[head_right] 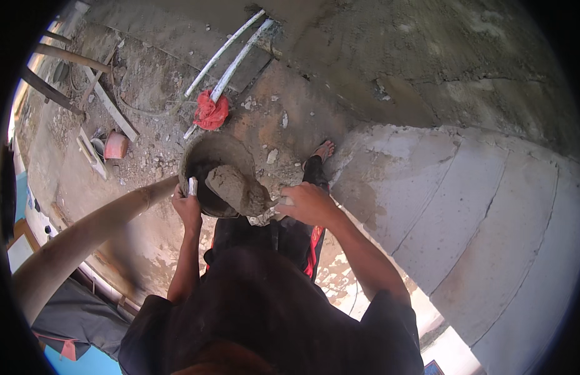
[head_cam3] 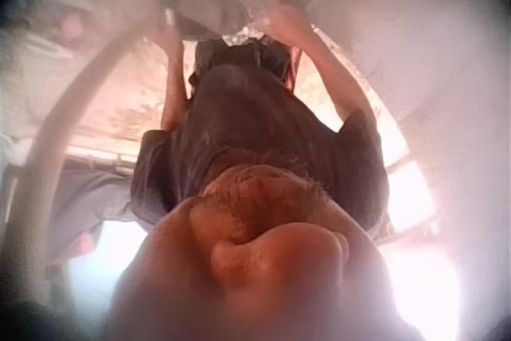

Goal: The person applies wet plaster to a wall using a trowel, scooping the mixture from a bucket and smoothing it over the surface.

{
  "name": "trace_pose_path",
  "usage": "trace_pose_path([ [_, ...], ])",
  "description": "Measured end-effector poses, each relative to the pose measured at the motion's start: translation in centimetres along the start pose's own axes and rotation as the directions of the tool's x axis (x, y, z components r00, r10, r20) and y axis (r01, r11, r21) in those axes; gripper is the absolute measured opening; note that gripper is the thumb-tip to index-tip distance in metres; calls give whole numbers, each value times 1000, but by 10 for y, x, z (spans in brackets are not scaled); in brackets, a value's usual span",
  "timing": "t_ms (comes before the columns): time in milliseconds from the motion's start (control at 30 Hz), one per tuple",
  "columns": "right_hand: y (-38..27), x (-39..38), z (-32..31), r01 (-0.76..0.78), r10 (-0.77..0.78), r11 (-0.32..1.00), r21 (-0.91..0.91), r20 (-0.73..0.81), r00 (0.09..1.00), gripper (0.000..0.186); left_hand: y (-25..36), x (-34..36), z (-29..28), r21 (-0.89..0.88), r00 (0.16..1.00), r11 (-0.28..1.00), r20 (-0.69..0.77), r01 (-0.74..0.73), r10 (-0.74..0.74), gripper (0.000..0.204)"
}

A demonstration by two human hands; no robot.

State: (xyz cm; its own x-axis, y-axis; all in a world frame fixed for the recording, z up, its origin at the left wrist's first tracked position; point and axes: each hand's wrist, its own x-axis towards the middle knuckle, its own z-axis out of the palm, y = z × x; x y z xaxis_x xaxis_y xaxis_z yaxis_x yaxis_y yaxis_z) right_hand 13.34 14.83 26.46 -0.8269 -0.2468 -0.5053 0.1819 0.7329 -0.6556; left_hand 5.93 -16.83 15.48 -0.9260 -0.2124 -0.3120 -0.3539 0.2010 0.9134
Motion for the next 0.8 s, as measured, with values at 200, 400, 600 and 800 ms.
trace_pose_path([
  [200, 230, 32, -183, -570, 618, 775, 271, -143, 773, 31, -16, -27, 61, 19, 1000, 1000, 5, -2, 2, 22],
  [400, 111, -1, -91, -492, 455, 868, 70, -512, 729, 36, -28, -11, 79, 91, 999, 996, 45, 23, -28, 19],
  [600, 51, -28, -60, -357, 272, 885, -301, -289, 918, 29, 61, -15, 136, 33, 924, 979, 341, -199, 176, 23],
  [800, 0, -24, -49, -439, 265, 796, -416, -413, 872, 22, 169, -11, 127, -44, 794, 878, 407, -477, 452, 21],
])
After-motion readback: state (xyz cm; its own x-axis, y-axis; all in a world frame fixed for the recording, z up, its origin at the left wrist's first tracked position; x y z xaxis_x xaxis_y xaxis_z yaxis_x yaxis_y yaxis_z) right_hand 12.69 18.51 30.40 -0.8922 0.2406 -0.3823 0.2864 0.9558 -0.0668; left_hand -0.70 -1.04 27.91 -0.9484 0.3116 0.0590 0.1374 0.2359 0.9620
